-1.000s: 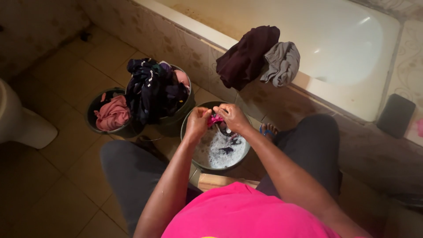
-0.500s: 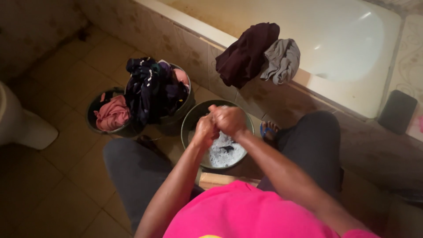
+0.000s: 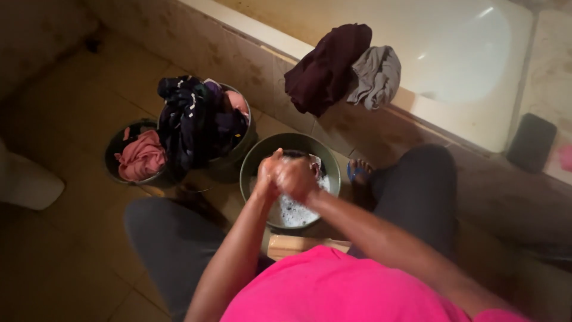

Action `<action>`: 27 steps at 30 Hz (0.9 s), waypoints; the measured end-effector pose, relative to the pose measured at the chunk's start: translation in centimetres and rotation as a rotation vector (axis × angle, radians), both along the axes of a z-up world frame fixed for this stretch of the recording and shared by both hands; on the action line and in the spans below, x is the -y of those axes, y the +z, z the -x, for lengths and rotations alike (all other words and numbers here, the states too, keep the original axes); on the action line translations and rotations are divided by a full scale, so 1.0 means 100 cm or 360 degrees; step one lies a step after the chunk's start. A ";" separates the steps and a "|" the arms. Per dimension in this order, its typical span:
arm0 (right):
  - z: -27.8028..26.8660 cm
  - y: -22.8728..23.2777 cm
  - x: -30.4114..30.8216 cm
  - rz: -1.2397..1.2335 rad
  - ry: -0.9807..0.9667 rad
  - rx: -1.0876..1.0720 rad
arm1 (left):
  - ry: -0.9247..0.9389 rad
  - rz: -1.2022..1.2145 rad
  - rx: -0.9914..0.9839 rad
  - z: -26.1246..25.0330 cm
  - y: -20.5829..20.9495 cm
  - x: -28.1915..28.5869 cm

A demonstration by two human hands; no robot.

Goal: Manually wash clothes in a bucket with soapy water.

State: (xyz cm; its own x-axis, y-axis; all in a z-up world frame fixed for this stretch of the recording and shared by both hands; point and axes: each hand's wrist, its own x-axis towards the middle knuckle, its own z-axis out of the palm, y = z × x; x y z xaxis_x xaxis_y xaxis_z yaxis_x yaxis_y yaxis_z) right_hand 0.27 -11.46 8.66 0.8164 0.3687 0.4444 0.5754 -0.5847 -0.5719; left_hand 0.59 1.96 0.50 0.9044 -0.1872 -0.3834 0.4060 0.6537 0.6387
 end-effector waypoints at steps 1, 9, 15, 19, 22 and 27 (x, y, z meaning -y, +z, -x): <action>0.001 -0.016 -0.006 0.0097 0.0300 0.0108 | 0.0106 0.0324 0.0285 -0.004 -0.038 -0.008; -0.052 -0.131 0.005 -0.0051 -0.0469 -0.0802 | 0.0220 -0.0826 -0.0062 -0.004 0.000 -0.025; -0.033 -0.168 0.000 0.0007 -0.0187 -0.0931 | 0.0532 -0.0981 -0.0198 -0.015 0.012 -0.045; -0.048 -0.204 -0.031 0.0301 -0.0043 -0.0979 | 0.0364 -0.0779 -0.0136 -0.018 -0.010 -0.043; -0.059 -0.223 -0.030 0.0526 0.0078 -0.0987 | 0.0303 -0.1035 -0.0292 -0.014 0.003 -0.040; -0.061 -0.270 -0.016 0.0911 0.0253 -0.0999 | 0.0030 -0.1362 -0.0177 -0.009 -0.029 -0.032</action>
